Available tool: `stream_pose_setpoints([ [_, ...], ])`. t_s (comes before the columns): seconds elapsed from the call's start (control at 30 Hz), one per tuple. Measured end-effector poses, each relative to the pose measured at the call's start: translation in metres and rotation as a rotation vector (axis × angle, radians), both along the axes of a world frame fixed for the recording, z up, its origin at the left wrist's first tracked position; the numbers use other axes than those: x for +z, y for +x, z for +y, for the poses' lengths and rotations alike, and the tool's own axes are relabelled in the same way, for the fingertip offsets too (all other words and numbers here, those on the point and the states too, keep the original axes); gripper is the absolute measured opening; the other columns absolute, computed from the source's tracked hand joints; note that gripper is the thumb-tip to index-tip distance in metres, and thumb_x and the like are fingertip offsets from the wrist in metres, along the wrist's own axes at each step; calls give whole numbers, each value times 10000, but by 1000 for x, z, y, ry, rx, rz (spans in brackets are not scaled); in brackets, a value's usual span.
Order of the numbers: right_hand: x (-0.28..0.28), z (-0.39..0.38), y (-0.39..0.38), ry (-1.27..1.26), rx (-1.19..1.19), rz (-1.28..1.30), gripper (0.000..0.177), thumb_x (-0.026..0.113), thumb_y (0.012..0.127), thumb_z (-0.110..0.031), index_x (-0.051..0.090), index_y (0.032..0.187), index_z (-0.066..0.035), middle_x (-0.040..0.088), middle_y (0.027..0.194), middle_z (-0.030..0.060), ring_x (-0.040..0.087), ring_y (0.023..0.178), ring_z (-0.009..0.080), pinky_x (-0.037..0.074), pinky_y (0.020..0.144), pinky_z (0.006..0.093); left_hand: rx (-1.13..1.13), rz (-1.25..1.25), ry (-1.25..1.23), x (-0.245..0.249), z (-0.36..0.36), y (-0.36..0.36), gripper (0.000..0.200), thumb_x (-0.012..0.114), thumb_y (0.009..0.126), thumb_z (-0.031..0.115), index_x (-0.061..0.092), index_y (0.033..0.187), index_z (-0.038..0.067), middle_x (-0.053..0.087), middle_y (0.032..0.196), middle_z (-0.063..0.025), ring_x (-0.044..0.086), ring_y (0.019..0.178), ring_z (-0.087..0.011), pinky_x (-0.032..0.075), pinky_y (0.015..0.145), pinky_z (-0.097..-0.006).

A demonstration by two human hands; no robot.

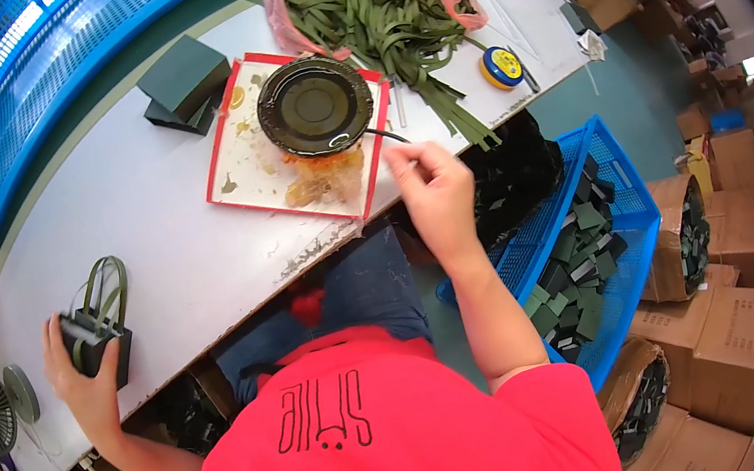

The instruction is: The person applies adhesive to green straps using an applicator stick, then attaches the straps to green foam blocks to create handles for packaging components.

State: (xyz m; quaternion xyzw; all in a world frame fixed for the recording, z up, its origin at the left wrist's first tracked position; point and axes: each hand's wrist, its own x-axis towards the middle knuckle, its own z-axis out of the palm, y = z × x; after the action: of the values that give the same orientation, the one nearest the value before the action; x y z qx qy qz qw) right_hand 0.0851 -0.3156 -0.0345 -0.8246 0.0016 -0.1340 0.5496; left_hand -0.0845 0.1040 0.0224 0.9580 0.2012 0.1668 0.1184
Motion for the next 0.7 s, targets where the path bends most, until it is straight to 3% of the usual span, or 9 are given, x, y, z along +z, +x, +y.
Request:
stream_pose_setpoints([
  [0.17,-14,-57,41,-238,-261,-83,170,732,914,-138,739,1007,4,667,836,-19,526,692,44,445,636,219,305,297,190,-12,18,-18,745,792,807,313,480,1454,114,455,1509,-169,385,1404,-384,307,1145,-487],
  [0.27,-25,-72,61,-278,-296,-138,190,718,906,-141,737,1034,-2,682,872,19,538,670,73,463,639,245,177,75,313,-7,12,6,718,788,819,307,492,1441,105,448,1513,-176,358,1425,-380,290,1155,-502],
  [0.33,-24,-73,73,-342,-299,-162,212,704,906,-149,732,1062,-8,690,900,48,549,652,98,475,644,264,-30,-69,116,-3,-11,40,714,788,818,306,496,1436,96,444,1514,-183,357,1425,-384,281,1159,-510],
  [0.37,-20,-71,78,-349,-297,-87,210,672,917,-163,723,1055,-14,671,986,125,624,751,231,510,728,343,-133,-140,16,-1,-24,60,712,788,818,306,498,1433,92,443,1514,-186,357,1425,-386,277,1160,-513],
  [0.5,-40,-78,108,-463,-303,-182,305,653,932,-276,720,1031,5,672,1005,171,639,946,334,500,858,386,-386,-181,-72,-19,-58,143,763,798,807,308,464,1461,97,408,1530,-221,340,1432,-410,297,1153,-521],
  [0.63,-22,-53,110,-360,-233,-101,362,696,905,-342,726,986,11,674,980,177,653,912,317,510,836,390,-250,-242,-187,-56,-71,236,974,832,734,447,356,1532,155,330,1580,-211,295,1464,-397,290,1130,-596],
  [0.7,-26,-48,116,-425,-226,-39,371,711,892,-349,725,979,11,676,969,172,656,894,314,512,822,394,-295,-197,-218,-60,-73,255,984,831,724,462,362,1528,145,329,1578,-213,305,1461,-384,282,1123,-615],
])
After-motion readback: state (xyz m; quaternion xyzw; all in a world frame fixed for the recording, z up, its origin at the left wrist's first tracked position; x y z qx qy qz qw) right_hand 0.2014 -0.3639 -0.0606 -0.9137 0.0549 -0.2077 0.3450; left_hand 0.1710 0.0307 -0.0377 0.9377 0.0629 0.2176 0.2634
